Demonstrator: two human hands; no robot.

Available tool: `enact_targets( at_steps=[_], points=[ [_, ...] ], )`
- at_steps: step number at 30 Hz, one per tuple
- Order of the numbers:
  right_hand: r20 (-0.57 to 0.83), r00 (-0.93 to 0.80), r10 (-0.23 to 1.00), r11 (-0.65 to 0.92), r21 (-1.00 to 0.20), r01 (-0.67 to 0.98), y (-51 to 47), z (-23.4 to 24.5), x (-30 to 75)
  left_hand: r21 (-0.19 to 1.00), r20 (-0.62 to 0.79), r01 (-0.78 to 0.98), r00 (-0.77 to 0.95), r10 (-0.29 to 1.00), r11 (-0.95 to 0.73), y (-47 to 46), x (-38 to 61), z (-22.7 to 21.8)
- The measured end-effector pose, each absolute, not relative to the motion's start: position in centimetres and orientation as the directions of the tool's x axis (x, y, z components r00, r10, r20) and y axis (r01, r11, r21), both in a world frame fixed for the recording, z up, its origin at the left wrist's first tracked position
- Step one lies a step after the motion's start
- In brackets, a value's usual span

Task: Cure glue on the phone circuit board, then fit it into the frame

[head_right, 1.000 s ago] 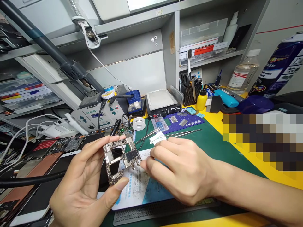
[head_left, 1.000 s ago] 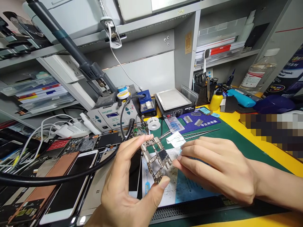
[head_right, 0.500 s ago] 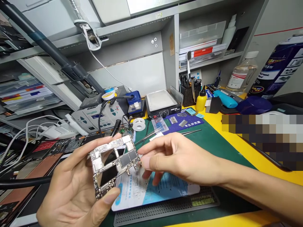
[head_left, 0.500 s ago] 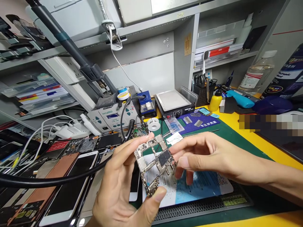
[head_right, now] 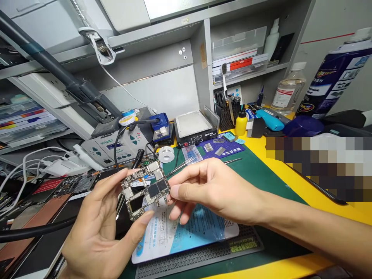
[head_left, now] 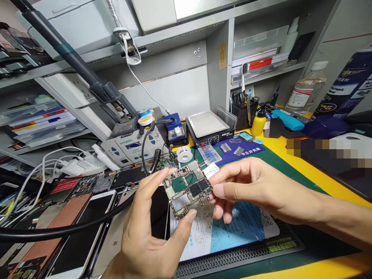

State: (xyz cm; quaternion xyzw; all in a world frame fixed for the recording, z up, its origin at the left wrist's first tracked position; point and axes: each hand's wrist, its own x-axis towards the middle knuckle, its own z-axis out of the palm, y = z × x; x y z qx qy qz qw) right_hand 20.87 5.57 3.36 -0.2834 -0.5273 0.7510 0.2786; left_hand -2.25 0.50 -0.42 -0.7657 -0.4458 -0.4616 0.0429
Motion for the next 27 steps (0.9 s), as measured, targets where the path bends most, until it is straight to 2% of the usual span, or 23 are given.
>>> enact_targets(
  at_steps=[3, 7, 11, 17, 19, 22, 24, 27],
  points=[
    [-0.103, -0.653, 0.750, -0.211, -0.973, -0.089, 5.4, 3.4, 20.8, 0.343, 0.724, 0.724, 0.203, 0.659, -0.599, 0.6, -2.5, -0.3],
    [-0.096, -0.630, 0.770, -0.165, -0.985, -0.051, 5.1, 3.2, 20.7, 0.178, 0.755, 0.768, 0.295, 0.586, -0.616, 0.7, -2.5, 0.4],
    [-0.091, -0.641, 0.762, -0.157, -0.987, -0.046, 4.8, 3.1, 20.6, 0.103, 0.792, 0.786, 0.306, 0.528, -0.610, 0.9, -2.1, 0.5],
    [-0.072, -0.608, 0.791, -0.142, -0.988, -0.068, 4.8, 3.3, 20.3, 0.142, 0.800, 0.780, 0.272, 0.534, -0.609, 0.7, -2.1, 0.1],
    [-0.018, -0.555, 0.832, -0.093, -0.990, -0.108, 4.9, 3.2, 20.4, 0.177, 0.805, 0.775, 0.241, 0.542, -0.606, 0.7, -2.2, -0.2],
    [0.137, -0.444, 0.885, 0.059, -0.981, -0.184, 4.8, 3.0, 20.8, 0.253, 0.815, 0.752, 0.173, 0.553, -0.609, 0.7, -2.4, -0.5],
    [0.248, -0.387, 0.888, 0.199, -0.966, -0.162, 4.4, 3.0, 21.0, 0.288, 0.830, 0.739, 0.125, 0.543, -0.610, 0.8, -2.5, -0.6],
    [0.426, -0.346, 0.836, 0.431, -0.900, -0.068, 3.5, 3.2, 21.0, 0.272, 0.859, 0.743, 0.099, 0.503, -0.611, 0.9, -2.4, -0.4]
  ],
)
